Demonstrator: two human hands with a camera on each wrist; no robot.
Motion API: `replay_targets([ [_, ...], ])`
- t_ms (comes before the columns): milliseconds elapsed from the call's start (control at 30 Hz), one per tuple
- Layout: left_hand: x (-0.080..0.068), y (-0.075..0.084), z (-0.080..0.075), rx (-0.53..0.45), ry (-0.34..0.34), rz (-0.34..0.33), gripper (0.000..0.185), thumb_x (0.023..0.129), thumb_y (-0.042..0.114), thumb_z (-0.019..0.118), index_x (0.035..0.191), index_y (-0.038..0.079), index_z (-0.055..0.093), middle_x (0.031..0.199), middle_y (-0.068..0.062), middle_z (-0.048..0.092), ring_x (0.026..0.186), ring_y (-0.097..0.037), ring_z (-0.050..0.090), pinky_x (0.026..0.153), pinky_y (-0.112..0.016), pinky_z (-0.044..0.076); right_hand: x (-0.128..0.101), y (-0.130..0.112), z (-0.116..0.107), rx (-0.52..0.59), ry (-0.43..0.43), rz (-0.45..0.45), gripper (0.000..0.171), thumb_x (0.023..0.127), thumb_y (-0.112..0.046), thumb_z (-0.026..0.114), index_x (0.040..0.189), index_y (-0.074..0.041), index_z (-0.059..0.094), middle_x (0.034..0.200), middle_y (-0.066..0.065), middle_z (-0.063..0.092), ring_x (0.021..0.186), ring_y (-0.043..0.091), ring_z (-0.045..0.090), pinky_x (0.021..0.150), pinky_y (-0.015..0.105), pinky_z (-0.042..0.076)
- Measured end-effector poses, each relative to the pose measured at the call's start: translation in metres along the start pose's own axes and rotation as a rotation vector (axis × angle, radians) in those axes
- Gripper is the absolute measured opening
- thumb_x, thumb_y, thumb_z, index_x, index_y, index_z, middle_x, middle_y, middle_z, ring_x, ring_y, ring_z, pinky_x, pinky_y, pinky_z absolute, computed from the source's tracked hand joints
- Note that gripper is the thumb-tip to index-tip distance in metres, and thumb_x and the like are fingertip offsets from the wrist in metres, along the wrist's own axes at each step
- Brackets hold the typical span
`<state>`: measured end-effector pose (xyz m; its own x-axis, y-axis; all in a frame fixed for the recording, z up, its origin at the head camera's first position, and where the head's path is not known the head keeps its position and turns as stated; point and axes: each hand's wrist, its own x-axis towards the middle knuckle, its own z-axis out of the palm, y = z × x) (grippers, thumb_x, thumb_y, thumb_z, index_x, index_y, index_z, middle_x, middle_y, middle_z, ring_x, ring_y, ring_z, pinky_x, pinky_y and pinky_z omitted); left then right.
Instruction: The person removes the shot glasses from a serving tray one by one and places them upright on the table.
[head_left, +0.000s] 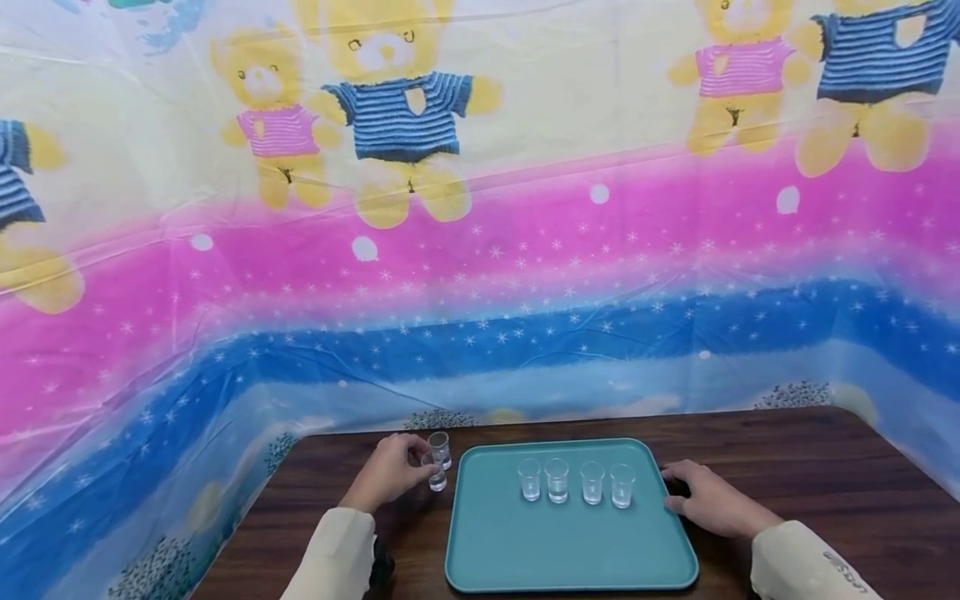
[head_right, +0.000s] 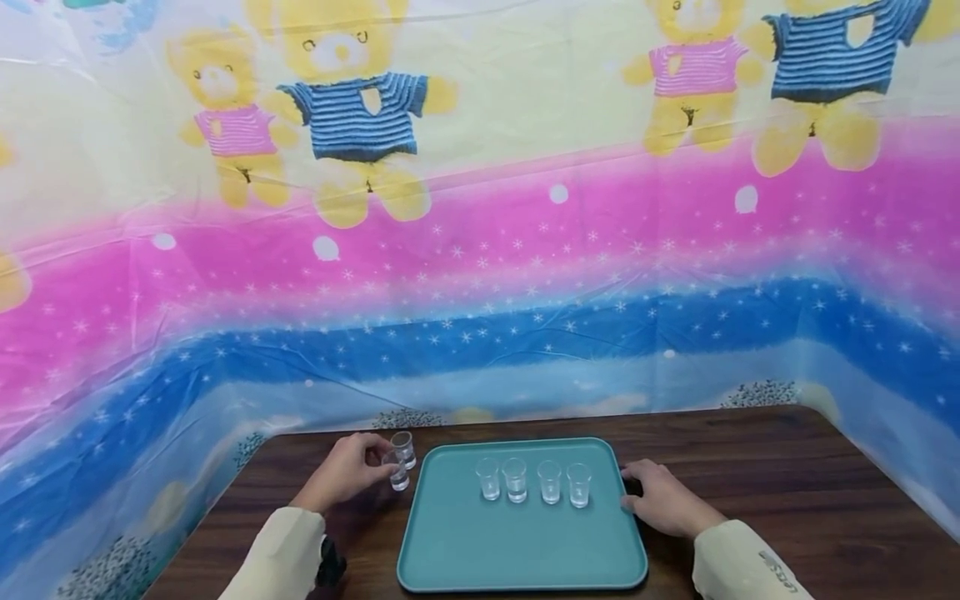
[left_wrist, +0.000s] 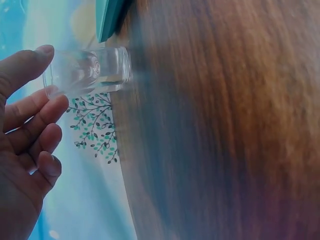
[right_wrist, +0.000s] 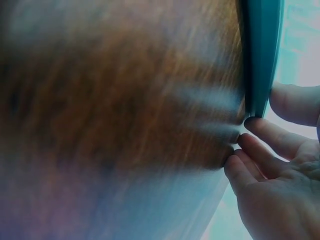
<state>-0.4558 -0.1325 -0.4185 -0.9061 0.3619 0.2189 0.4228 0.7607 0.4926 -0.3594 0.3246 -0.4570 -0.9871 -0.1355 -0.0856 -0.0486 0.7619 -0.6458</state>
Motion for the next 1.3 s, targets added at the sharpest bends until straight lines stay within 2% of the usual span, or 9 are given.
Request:
replay_targets([
  [167, -0.001, 0.004, -0.004, -0.01, 0.047, 0.01, 0.026, 0.08, 0.019, 0.077, 0.099, 0.004, 0.069, 0.085, -0.001, 0.06, 0.071, -0.01, 0.053, 0.064, -0.031, 0.047, 0.0, -0.001, 0.0, -0.002, 0.005, -0.01, 0.045, 0.09, -0.018, 0.065, 0.126, 0.006, 0.053, 0.13, 0.026, 0.046, 0.122, 0.049, 0.037, 0.091, 0.06, 0.035],
  [333, -0.003, 0.018, -0.004, 0.002, 0.089, 0.119, 0.025, 0.082, 0.018, 0.075, 0.103, 0.005, 0.069, 0.09, -0.004, 0.06, 0.077, -0.016, 0.055, 0.066, -0.033, 0.048, -0.001, 0.0, 0.0, 0.008, 0.003, -0.001, 0.045, 0.089, -0.017, 0.066, 0.126, 0.006, 0.052, 0.129, 0.025, 0.046, 0.122, 0.048, 0.038, 0.091, 0.06, 0.036],
  [467, -0.002, 0.035, 0.0, -0.011, 0.044, 0.243, 0.026, 0.084, 0.017, 0.073, 0.108, 0.008, 0.068, 0.1, -0.006, 0.061, 0.084, -0.021, 0.056, 0.068, -0.033, 0.048, 0.0, 0.001, 0.0, 0.015, -0.002, 0.007, 0.046, 0.089, -0.017, 0.066, 0.127, 0.006, 0.052, 0.13, 0.026, 0.045, 0.122, 0.049, 0.037, 0.091, 0.06, 0.036],
  [533, -0.001, 0.043, 0.004, -0.01, 0.007, 0.286, 0.028, 0.084, 0.019, 0.073, 0.11, 0.01, 0.067, 0.101, -0.003, 0.06, 0.083, -0.019, 0.054, 0.067, -0.031, 0.046, 0.0, 0.001, 0.0, 0.017, -0.005, 0.009, 0.046, 0.089, -0.017, 0.066, 0.127, 0.006, 0.052, 0.131, 0.026, 0.044, 0.123, 0.049, 0.036, 0.092, 0.06, 0.035],
  [667, 0.003, 0.06, 0.014, -0.015, -0.058, 0.331, 0.032, 0.084, 0.022, 0.074, 0.111, 0.009, 0.067, 0.1, 0.0, 0.06, 0.082, -0.012, 0.049, 0.068, -0.029, 0.045, 0.001, 0.001, 0.001, 0.022, -0.009, 0.012, 0.046, 0.09, -0.017, 0.065, 0.127, 0.005, 0.052, 0.132, 0.027, 0.044, 0.123, 0.049, 0.036, 0.092, 0.06, 0.035],
  [900, 0.011, 0.083, 0.03, -0.016, -0.088, 0.393, 0.032, 0.082, 0.022, 0.076, 0.11, 0.009, 0.068, 0.099, -0.001, 0.062, 0.084, -0.01, 0.049, 0.072, -0.027, 0.045, 0.0, 0.001, 0.0, 0.023, -0.01, 0.018, 0.045, 0.09, -0.017, 0.065, 0.127, 0.004, 0.052, 0.132, 0.026, 0.044, 0.123, 0.049, 0.035, 0.092, 0.06, 0.035],
  [1000, 0.014, 0.09, 0.037, -0.007, -0.098, 0.402, 0.034, 0.081, 0.023, 0.076, 0.111, 0.008, 0.068, 0.098, 0.0, 0.061, 0.084, -0.015, 0.051, 0.07, -0.026, 0.045, -0.001, 0.001, 0.0, 0.024, -0.008, 0.016, 0.044, 0.09, -0.016, 0.065, 0.127, 0.004, 0.052, 0.133, 0.026, 0.043, 0.124, 0.048, 0.036, 0.092, 0.06, 0.035],
  [1133, 0.019, 0.095, 0.046, 0.006, -0.133, 0.373, 0.037, 0.081, 0.026, 0.076, 0.112, 0.007, 0.068, 0.098, -0.001, 0.061, 0.089, -0.019, 0.053, 0.071, -0.027, 0.046, -0.001, 0.0, 0.0, 0.018, -0.007, 0.014, 0.044, 0.09, -0.017, 0.065, 0.127, 0.004, 0.053, 0.133, 0.026, 0.043, 0.124, 0.049, 0.035, 0.093, 0.06, 0.034],
  [1300, 0.024, 0.099, 0.054, 0.032, -0.178, 0.326, 0.037, 0.081, 0.028, 0.077, 0.111, 0.008, 0.068, 0.096, 0.002, 0.061, 0.09, -0.015, 0.052, 0.073, -0.027, 0.047, -0.002, -0.001, -0.001, 0.024, -0.006, 0.012, 0.044, 0.09, -0.016, 0.065, 0.127, 0.005, 0.053, 0.133, 0.026, 0.043, 0.124, 0.049, 0.034, 0.093, 0.061, 0.034],
])
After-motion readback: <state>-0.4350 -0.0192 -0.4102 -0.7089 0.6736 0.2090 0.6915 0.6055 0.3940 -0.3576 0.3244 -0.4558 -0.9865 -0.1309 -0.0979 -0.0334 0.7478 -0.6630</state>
